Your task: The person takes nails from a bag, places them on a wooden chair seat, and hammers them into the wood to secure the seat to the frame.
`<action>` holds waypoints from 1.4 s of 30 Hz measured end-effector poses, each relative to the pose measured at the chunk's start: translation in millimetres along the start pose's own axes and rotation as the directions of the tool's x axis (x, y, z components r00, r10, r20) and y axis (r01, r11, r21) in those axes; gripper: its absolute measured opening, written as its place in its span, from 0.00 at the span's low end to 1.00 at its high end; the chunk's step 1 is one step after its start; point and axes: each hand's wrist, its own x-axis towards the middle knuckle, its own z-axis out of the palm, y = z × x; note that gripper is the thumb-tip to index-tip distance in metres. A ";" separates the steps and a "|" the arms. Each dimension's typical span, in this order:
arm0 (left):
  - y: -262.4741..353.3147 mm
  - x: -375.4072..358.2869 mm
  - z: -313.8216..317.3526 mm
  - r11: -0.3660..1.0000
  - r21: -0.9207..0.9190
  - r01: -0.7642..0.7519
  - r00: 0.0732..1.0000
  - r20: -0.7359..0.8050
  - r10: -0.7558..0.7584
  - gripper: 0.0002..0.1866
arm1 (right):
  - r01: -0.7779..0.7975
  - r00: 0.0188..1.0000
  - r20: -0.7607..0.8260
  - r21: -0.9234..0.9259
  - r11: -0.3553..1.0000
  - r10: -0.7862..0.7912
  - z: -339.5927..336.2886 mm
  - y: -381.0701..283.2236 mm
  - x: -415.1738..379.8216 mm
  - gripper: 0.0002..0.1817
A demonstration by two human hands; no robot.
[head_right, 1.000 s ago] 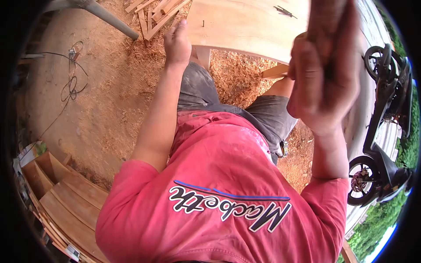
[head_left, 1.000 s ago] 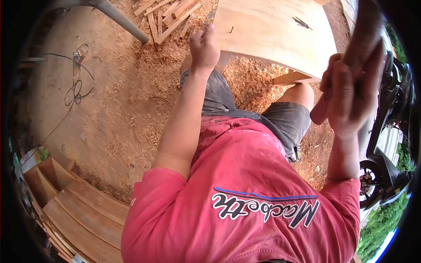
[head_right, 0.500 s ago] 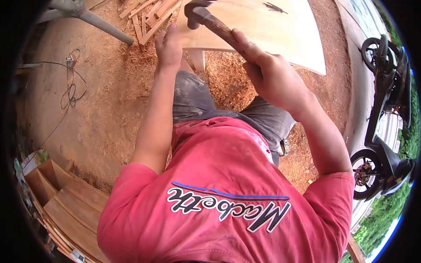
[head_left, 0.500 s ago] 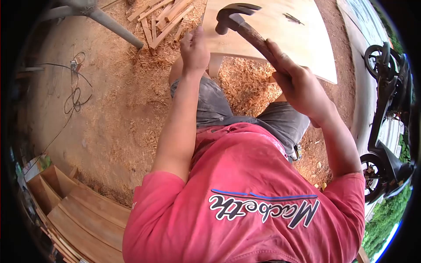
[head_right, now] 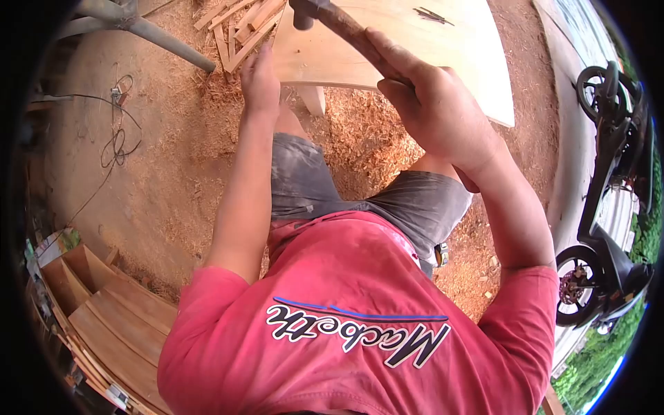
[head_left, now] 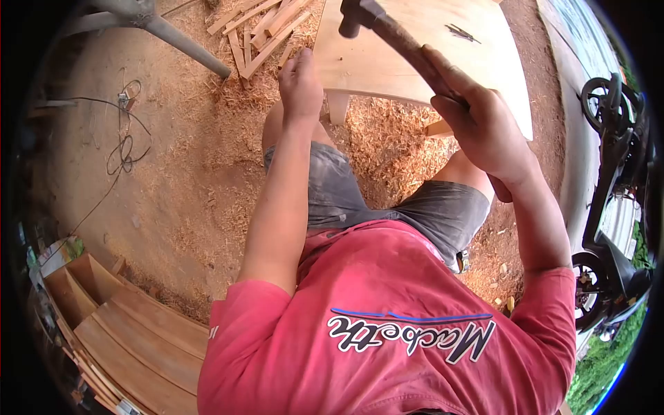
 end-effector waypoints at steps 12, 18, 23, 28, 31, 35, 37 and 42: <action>-15.0 7.0 -7.0 1.000 0.026 -0.013 0.998 -0.055 0.015 0.23 | 0.128 0.990 -0.060 0.014 0.992 -0.126 -7.4 0.0 3.3 0.33; -4.6 -4.5 -2.0 0.999 0.036 0.014 0.994 -0.108 -0.010 0.20 | 0.192 0.979 -0.046 -0.108 0.975 -0.198 2.3 10.0 -6.2 0.35; -5.7 -1.7 -8.0 0.998 0.004 0.069 0.997 -0.035 -0.069 0.20 | 0.181 0.976 -0.104 -0.092 0.979 -0.190 -3.6 9.2 -2.7 0.34; -7.0 -2.4 -7.3 0.999 0.019 0.035 0.999 -0.030 -0.034 0.21 | 0.167 0.985 -0.020 -0.130 0.977 -0.171 9.8 19.7 -4.6 0.33; -15.2 2.4 -18.2 0.997 -0.039 0.063 0.998 -0.012 -0.063 0.20 | 0.098 0.995 0.043 -0.126 0.987 -0.093 12.4 22.1 1.1 0.34; 7.2 -3.8 -15.3 0.994 0.089 0.061 0.996 0.058 -0.066 0.17 | 0.164 0.962 -0.258 0.296 0.941 -0.087 40.9 51.8 -8.8 0.31; 15.8 -2.9 -12.9 0.990 0.139 -0.001 0.982 0.189 -0.026 0.17 | -0.013 0.977 -0.168 0.569 0.822 0.132 42.5 56.9 -27.8 0.30; 47.2 3.1 -14.3 0.865 0.496 0.071 0.990 0.071 -0.122 0.15 | 0.162 0.830 -0.317 0.924 0.345 0.459 30.6 98.8 -84.1 0.27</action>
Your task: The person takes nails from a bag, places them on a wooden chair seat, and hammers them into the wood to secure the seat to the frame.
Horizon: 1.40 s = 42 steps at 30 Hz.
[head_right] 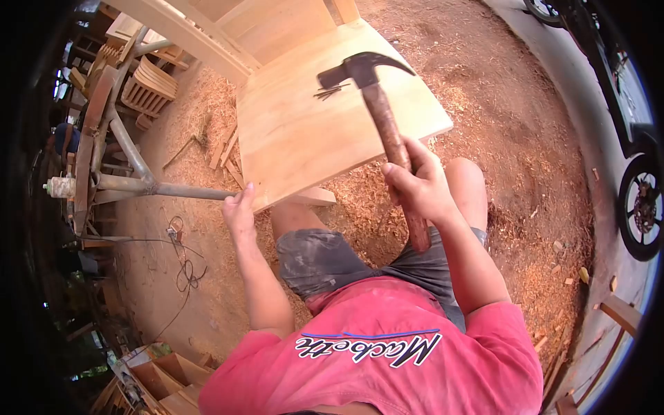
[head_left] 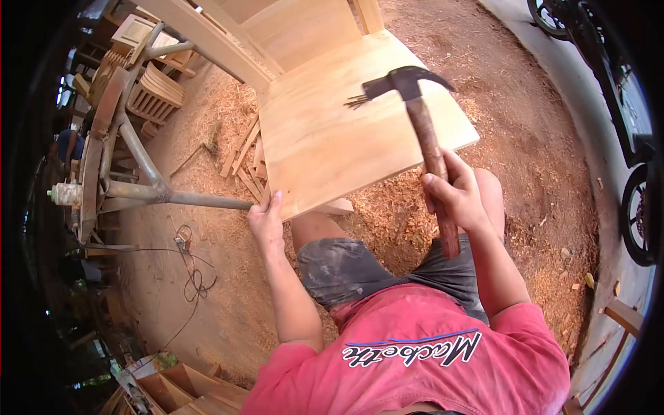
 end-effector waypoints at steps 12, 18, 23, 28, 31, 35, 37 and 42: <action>124.7 79.3 184.6 0.701 0.410 -0.583 0.803 0.420 0.422 0.11 | -0.083 0.775 -0.575 0.320 0.944 0.263 -185.4 77.1 10.1 0.13; 154.3 96.3 232.8 0.174 0.562 -0.808 0.583 0.806 0.103 0.10 | -0.164 0.791 -0.333 0.693 0.702 0.514 -207.0 84.7 23.4 0.12; 159.8 96.8 238.7 -0.009 0.548 -0.836 0.548 0.836 -0.016 0.09 | -0.095 0.813 -0.314 0.759 0.645 0.490 -205.0 99.0 46.5 0.10; 160.3 91.0 238.0 -0.001 0.496 -0.868 0.496 0.868 0.013 0.08 | -0.065 0.805 -0.332 0.775 0.628 0.492 -205.6 101.5 53.4 0.06; 147.1 105.8 227.1 0.020 0.461 -0.887 0.460 0.882 0.096 0.08 | -0.115 0.780 -0.374 0.702 0.703 0.501 -203.4 111.5 60.2 0.05; 140.3 104.9 199.4 0.172 0.551 -0.816 0.577 0.766 0.285 0.06 | -0.418 0.708 -0.500 0.272 0.867 0.499 -196.0 132.5 76.3 0.05; 123.1 94.9 170.7 0.440 0.520 -0.732 0.674 0.647 0.357 0.06 | -0.507 0.684 -0.496 0.203 0.838 0.534 -203.6 145.2 89.5 0.07; 56.7 62.4 61.9 0.713 0.431 -0.553 0.830 0.218 0.513 0.09 | -0.809 0.539 -0.836 -0.478 0.343 0.106 -174.8 151.8 100.1 0.33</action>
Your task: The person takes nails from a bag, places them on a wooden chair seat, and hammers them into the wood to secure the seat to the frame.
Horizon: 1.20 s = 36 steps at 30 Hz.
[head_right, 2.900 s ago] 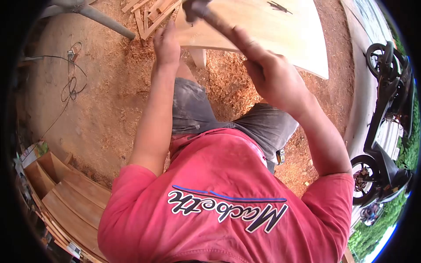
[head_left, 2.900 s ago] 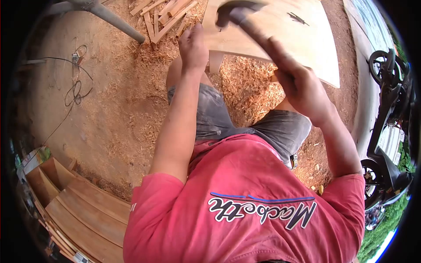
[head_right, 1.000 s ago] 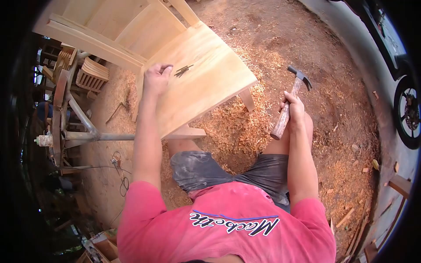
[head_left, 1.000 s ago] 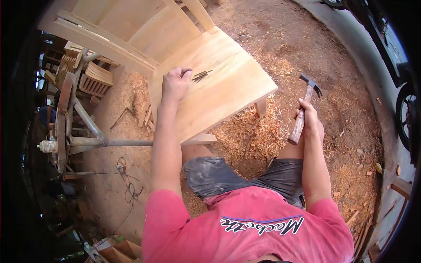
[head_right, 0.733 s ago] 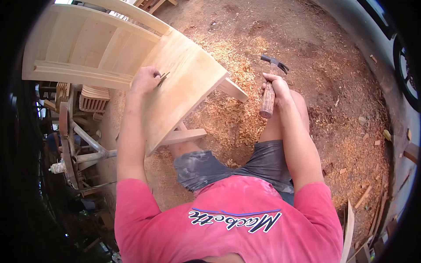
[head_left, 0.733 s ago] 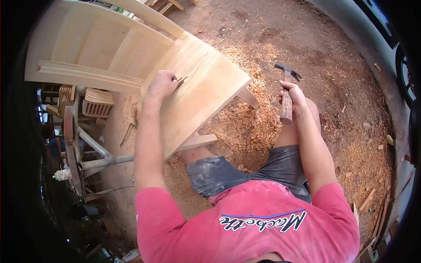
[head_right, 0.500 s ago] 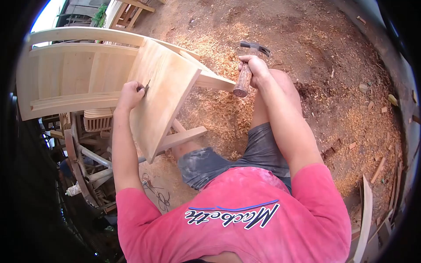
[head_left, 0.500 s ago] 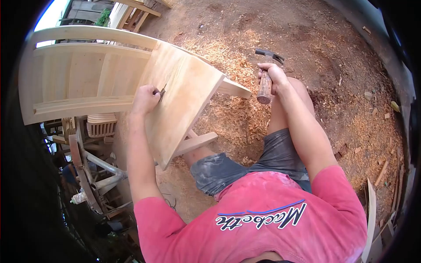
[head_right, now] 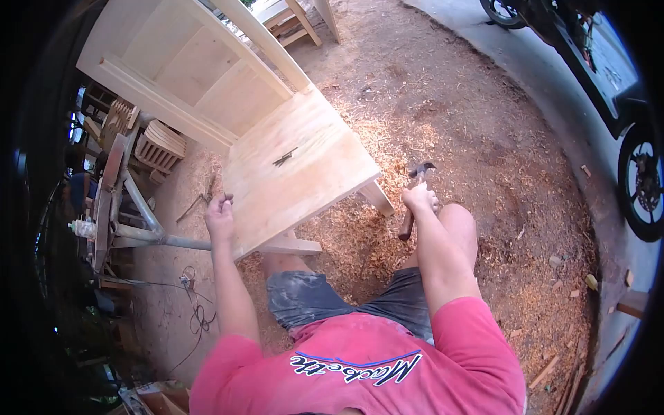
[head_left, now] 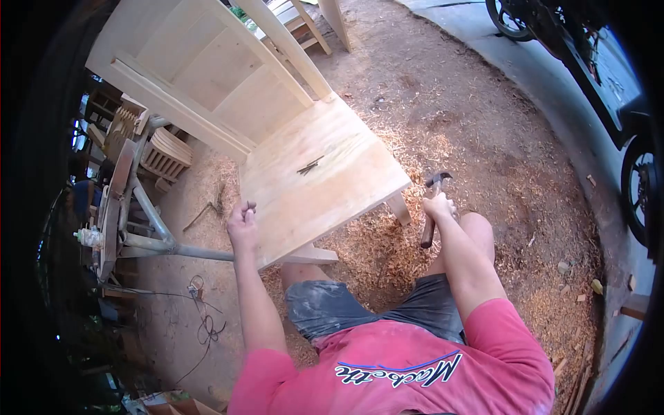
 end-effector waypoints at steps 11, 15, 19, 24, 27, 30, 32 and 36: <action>-60.8 -100.1 14.6 0.059 -0.993 0.105 0.667 0.026 -0.744 0.06 | 0.109 0.633 0.030 0.986 0.128 -0.774 36.9 -42.4 18.5 0.32; -59.4 -91.8 27.5 -0.209 -0.970 -0.127 0.621 0.086 -0.779 0.07 | 0.160 0.759 -0.045 0.980 0.119 -0.649 36.6 -50.4 5.4 0.28; -65.2 -78.7 28.1 -0.212 -0.966 -0.147 0.618 0.078 -0.782 0.07 | 0.084 0.754 -0.020 0.994 0.066 -0.656 49.9 -52.0 25.6 0.29; -79.6 -46.3 10.7 -0.196 -0.972 -0.133 0.660 0.060 -0.749 0.05 | 0.166 0.812 -0.114 0.985 0.039 -0.573 49.4 -73.6 -13.8 0.22; -79.6 -32.0 4.0 -0.117 -0.992 -0.039 0.702 0.056 -0.710 0.05 | 0.088 0.831 -0.032 0.993 0.073 -0.556 33.9 -89.5 -23.9 0.22; -70.7 -14.4 -6.9 0.003 -1.000 0.025 0.673 0.015 -0.739 0.05 | 0.010 0.891 0.013 0.999 0.049 -0.454 27.5 -106.5 -24.1 0.20; -64.6 -1.5 -12.8 0.221 -0.975 0.038 0.679 -0.137 -0.722 0.05 | -0.023 0.890 0.043 0.998 0.050 -0.454 22.7 -111.8 -18.7 0.19; -52.1 20.6 -28.5 0.861 -0.487 0.149 0.811 -0.438 -0.388 0.08 | 0.021 0.911 0.032 0.992 0.125 -0.410 -4.4 -140.3 -46.5 0.19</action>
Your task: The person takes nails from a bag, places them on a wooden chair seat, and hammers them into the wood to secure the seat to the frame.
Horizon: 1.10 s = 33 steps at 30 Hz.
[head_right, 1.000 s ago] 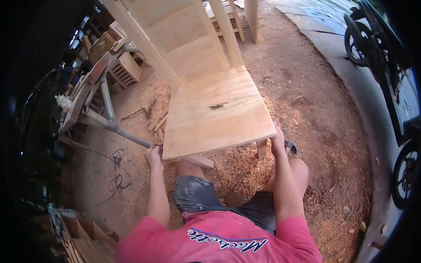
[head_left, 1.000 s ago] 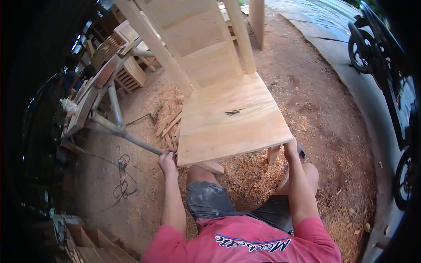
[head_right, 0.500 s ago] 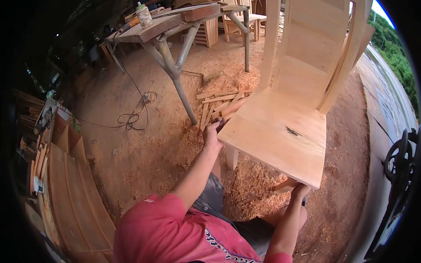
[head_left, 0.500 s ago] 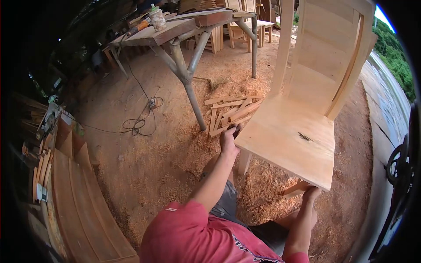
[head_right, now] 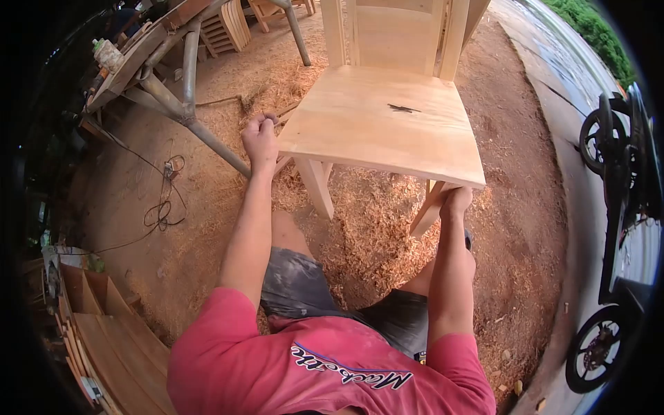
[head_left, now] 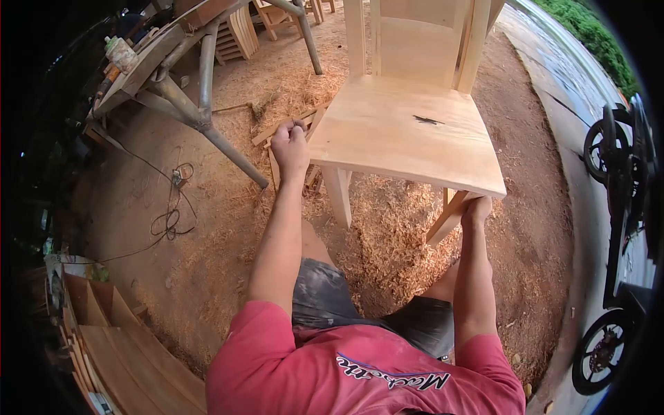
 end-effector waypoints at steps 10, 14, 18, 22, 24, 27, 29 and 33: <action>35.9 12.0 27.4 0.845 0.462 -0.271 0.924 0.370 0.094 0.10 | 0.027 0.998 0.060 0.022 0.999 -0.028 2.1 -3.8 7.1 0.18; 53.3 5.0 29.4 0.854 0.472 -0.217 0.910 0.415 0.002 0.11 | 0.021 0.999 0.027 -0.032 0.999 -0.020 5.9 -11.8 -5.4 0.20; 79.7 15.7 87.3 0.885 0.352 -0.305 0.807 0.589 0.044 0.11 | 0.018 0.999 -0.029 -0.019 1.000 -0.019 7.5 -9.2 -8.2 0.18; 60.3 44.9 171.0 0.855 0.345 -0.386 0.746 0.662 0.070 0.10 | -0.016 0.998 -0.058 -0.065 0.998 0.012 -2.0 -1.7 -8.1 0.19; 41.6 62.2 195.6 0.796 0.473 -0.377 0.792 0.610 0.012 0.10 | 0.009 0.998 -0.056 -0.092 0.996 -0.015 -6.8 7.7 -7.3 0.20; 2.8 94.0 221.7 0.725 0.622 -0.294 0.875 0.480 -0.058 0.12 | 0.103 0.994 -0.027 -0.056 0.993 -0.104 -13.9 20.7 -12.1 0.20; -31.2 129.2 243.0 0.319 0.755 -0.573 0.775 0.626 -0.090 0.13 | 0.124 0.992 -0.005 0.014 0.992 -0.124 -19.1 32.7 -18.5 0.19; -33.9 124.8 248.8 0.502 0.766 -0.400 0.866 0.496 -0.066 0.14 | 0.201 0.980 -0.002 -0.016 0.979 -0.201 -30.5 31.4 -43.0 0.13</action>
